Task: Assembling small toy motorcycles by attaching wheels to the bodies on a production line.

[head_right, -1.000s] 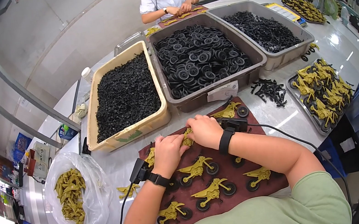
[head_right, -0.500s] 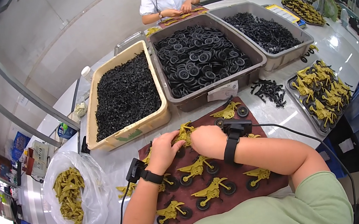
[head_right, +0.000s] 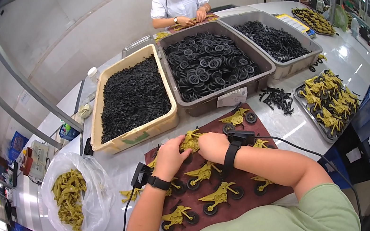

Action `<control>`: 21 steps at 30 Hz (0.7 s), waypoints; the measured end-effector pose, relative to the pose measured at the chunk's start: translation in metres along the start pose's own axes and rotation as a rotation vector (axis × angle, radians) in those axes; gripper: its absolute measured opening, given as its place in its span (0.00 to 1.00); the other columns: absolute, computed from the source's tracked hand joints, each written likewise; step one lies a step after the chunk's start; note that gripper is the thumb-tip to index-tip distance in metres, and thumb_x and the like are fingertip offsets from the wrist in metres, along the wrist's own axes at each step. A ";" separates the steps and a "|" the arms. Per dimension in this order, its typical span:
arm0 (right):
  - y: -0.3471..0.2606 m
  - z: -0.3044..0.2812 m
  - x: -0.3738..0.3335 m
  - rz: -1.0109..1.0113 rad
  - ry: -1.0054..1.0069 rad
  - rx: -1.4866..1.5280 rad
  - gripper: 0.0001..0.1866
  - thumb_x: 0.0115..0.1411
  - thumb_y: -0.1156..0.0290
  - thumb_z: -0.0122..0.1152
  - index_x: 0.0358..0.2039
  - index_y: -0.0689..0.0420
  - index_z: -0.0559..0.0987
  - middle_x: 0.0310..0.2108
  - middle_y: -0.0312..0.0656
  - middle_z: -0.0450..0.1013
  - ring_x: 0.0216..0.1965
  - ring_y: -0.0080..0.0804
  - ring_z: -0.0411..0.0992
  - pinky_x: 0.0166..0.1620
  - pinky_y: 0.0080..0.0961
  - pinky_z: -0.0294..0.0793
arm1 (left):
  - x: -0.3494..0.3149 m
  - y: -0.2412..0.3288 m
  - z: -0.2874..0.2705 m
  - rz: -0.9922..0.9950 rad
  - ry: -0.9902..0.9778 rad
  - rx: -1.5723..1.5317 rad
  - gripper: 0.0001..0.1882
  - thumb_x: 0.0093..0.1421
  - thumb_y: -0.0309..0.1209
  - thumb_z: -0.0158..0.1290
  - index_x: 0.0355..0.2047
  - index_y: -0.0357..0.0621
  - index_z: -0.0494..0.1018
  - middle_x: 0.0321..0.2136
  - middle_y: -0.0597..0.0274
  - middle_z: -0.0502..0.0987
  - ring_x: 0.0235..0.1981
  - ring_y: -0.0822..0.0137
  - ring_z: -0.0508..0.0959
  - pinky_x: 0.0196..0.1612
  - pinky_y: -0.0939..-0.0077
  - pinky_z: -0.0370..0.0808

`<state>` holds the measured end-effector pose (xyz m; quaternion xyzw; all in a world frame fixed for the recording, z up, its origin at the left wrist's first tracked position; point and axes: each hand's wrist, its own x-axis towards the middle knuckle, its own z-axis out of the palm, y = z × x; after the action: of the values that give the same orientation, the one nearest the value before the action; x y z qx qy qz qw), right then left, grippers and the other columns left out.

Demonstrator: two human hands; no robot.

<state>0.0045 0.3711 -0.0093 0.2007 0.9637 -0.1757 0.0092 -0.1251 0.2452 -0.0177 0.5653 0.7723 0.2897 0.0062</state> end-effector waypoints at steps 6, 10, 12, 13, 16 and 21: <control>0.010 0.008 0.008 0.009 0.056 0.005 0.10 0.49 0.67 0.60 0.27 0.61 0.80 0.27 0.51 0.77 0.33 0.47 0.77 0.37 0.39 0.76 | -0.001 0.000 0.005 -0.021 -0.012 0.042 0.21 0.49 0.34 0.61 0.43 0.37 0.74 0.36 0.50 0.78 0.39 0.52 0.77 0.44 0.63 0.73; 0.011 0.004 0.004 -0.072 0.163 0.031 0.09 0.50 0.68 0.59 0.27 0.61 0.79 0.26 0.50 0.77 0.32 0.49 0.76 0.37 0.40 0.76 | -0.001 0.006 0.003 -0.028 -0.013 0.035 0.21 0.49 0.34 0.61 0.43 0.37 0.74 0.36 0.49 0.78 0.39 0.51 0.77 0.43 0.63 0.74; 0.010 -0.006 -0.002 -0.125 0.201 0.062 0.08 0.49 0.69 0.59 0.27 0.61 0.79 0.25 0.49 0.76 0.31 0.49 0.76 0.37 0.40 0.75 | -0.002 0.007 0.002 -0.033 -0.016 0.036 0.21 0.49 0.34 0.60 0.43 0.37 0.74 0.36 0.49 0.78 0.39 0.51 0.77 0.43 0.63 0.74; 0.010 -0.013 -0.004 -0.172 0.164 0.120 0.08 0.49 0.70 0.60 0.26 0.61 0.78 0.25 0.49 0.76 0.31 0.49 0.75 0.37 0.40 0.75 | -0.003 0.007 0.002 -0.026 -0.005 0.033 0.21 0.50 0.34 0.60 0.42 0.37 0.74 0.36 0.49 0.78 0.39 0.51 0.77 0.43 0.63 0.74; 0.010 -0.014 -0.006 -0.220 0.140 0.189 0.06 0.48 0.72 0.60 0.26 0.62 0.77 0.24 0.50 0.75 0.31 0.49 0.75 0.37 0.41 0.74 | -0.004 0.007 0.004 -0.039 0.020 0.017 0.20 0.50 0.34 0.60 0.42 0.37 0.74 0.36 0.48 0.78 0.39 0.50 0.77 0.43 0.63 0.74; 0.010 -0.003 -0.004 -0.246 0.173 0.164 0.05 0.49 0.74 0.58 0.25 0.62 0.76 0.23 0.51 0.74 0.31 0.50 0.74 0.37 0.41 0.74 | -0.005 0.003 0.005 -0.054 0.020 0.001 0.19 0.51 0.33 0.59 0.42 0.37 0.74 0.37 0.48 0.78 0.40 0.51 0.77 0.44 0.63 0.74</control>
<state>0.0123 0.3795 -0.0094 0.0958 0.9606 -0.2356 -0.1117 -0.1187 0.2439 -0.0223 0.5413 0.7875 0.2946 0.0058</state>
